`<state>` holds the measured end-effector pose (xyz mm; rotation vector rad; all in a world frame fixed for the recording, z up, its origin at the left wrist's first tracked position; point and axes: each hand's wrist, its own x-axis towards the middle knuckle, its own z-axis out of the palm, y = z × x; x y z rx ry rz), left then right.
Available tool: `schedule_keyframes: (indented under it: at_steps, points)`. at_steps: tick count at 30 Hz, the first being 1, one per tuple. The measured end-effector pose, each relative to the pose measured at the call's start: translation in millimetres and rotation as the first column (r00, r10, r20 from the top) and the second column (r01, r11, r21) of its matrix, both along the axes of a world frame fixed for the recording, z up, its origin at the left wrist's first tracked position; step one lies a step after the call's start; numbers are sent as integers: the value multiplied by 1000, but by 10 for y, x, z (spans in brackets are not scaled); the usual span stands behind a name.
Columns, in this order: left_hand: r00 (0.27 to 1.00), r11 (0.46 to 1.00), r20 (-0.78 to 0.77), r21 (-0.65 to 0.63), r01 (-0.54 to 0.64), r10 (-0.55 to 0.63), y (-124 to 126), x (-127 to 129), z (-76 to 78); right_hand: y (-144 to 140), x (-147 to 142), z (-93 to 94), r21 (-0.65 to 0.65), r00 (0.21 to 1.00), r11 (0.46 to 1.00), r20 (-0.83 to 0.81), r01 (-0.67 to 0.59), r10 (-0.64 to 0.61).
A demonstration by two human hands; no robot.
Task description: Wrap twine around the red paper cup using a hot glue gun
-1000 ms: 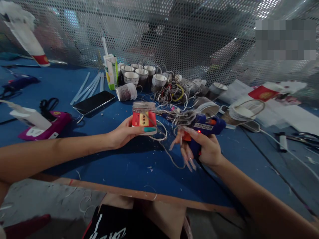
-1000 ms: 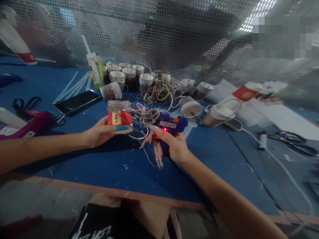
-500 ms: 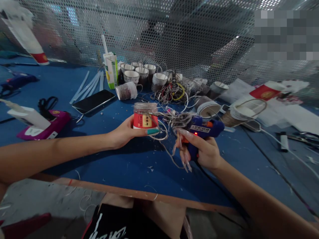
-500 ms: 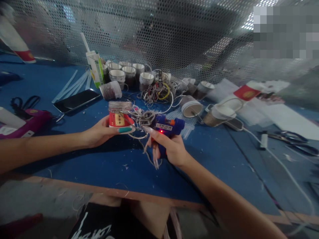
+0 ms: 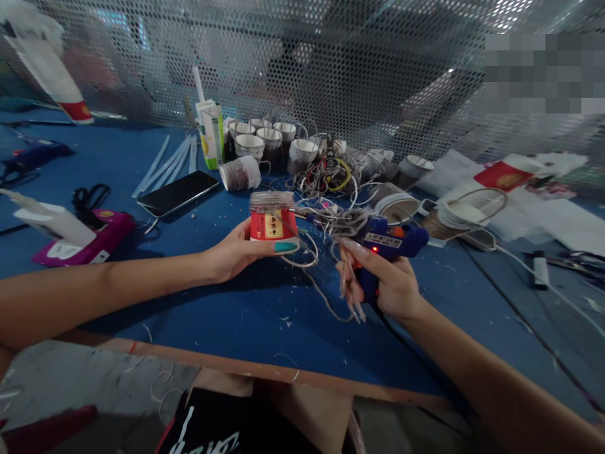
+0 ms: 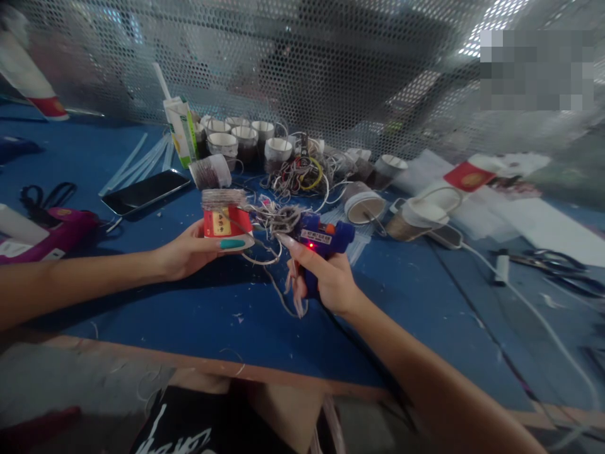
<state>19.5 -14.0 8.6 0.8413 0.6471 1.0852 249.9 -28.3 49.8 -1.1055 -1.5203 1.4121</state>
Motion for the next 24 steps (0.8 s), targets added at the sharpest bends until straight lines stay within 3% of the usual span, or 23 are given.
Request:
schedule_keyframes:
  at_steps: [12,18,21,24]
  points:
    - [1000,1000,14,-7,-8,8,-5,-4,25,18,-6,-12,-2,1000,1000,6,19,-19]
    - [1000,1000,1,-25,-11,11,1,-24,14,61,-40,-42,116,987,984,69,137,-145]
    - [1000,1000,-20,-6,-14,14,16,-40,-22,173,20,-116,360,887,887,247,290,-390]
    - [999,999,-30,19,-45,45,26,-32,-51,313,108,-218,639,617,721,462,267,-637]
